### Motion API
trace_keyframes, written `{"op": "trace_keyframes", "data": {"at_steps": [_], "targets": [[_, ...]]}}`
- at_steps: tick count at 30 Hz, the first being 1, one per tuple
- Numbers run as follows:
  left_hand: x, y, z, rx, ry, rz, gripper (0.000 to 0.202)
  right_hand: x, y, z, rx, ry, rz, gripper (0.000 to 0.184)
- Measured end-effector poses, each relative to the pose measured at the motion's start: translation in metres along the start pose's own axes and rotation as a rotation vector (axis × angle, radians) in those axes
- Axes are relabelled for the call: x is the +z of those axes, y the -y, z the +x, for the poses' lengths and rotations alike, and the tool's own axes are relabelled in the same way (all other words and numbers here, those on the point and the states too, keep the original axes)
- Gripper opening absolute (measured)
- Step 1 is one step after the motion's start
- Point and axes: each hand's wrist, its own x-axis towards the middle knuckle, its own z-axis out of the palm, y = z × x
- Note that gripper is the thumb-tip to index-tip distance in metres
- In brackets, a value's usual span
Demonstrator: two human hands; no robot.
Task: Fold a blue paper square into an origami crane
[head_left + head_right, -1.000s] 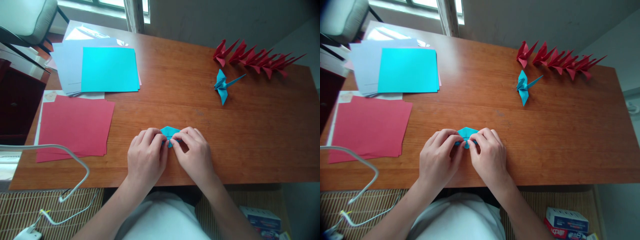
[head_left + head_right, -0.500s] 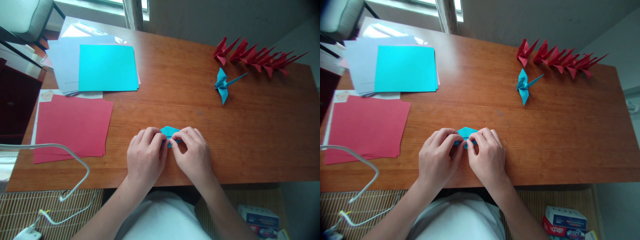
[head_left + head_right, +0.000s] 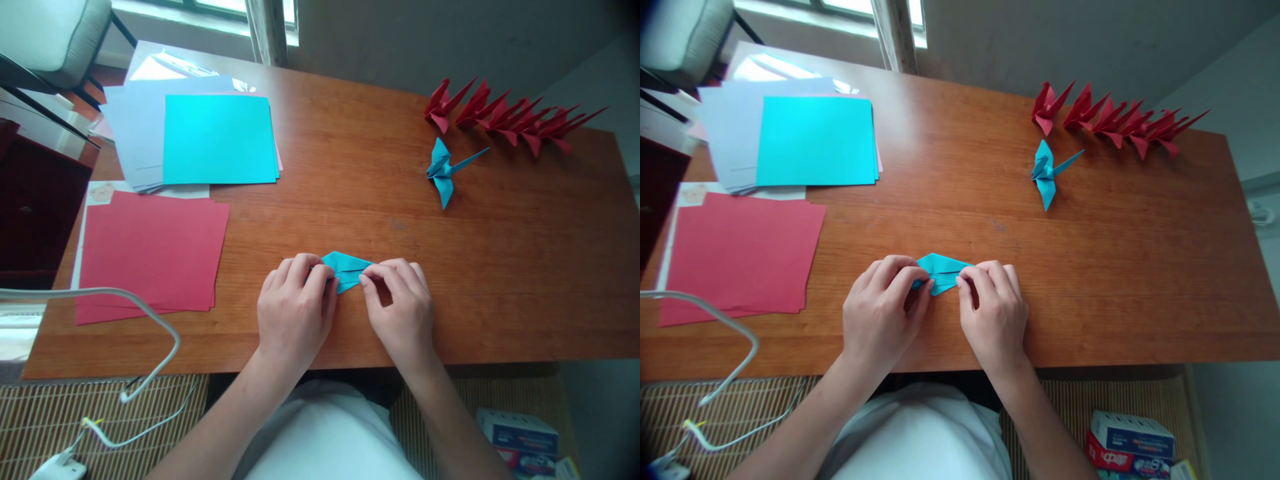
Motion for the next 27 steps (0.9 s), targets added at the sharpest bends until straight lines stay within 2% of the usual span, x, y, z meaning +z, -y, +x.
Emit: {"op": "trace_keyframes", "data": {"at_steps": [4,7,9,15,22,27], "targets": [[0.0,0.0,0.0,0.002,0.013,0.033,0.013,-0.006,-0.003,-0.001,-0.038,-0.051,0.006,0.008],[0.001,0.0,-0.001,0.012,0.011,0.05,0.013,-0.004,0.005,-0.001,-0.093,-0.104,0.041,0.005],[0.001,0.0,-0.001,0.016,0.01,0.06,0.012,0.001,0.013,-0.001,-0.129,-0.072,0.025,0.006],[0.002,-0.002,-0.002,0.034,0.0,0.137,0.014,0.011,0.019,0.001,-0.008,0.06,-0.025,0.015],[0.003,-0.009,0.0,-0.017,0.012,0.176,0.013,0.011,0.019,0.001,0.008,0.048,-0.013,0.012],[0.005,-0.008,0.0,-0.006,0.01,0.188,0.009,0.012,0.018,0.001,0.022,0.055,-0.016,0.013]]}}
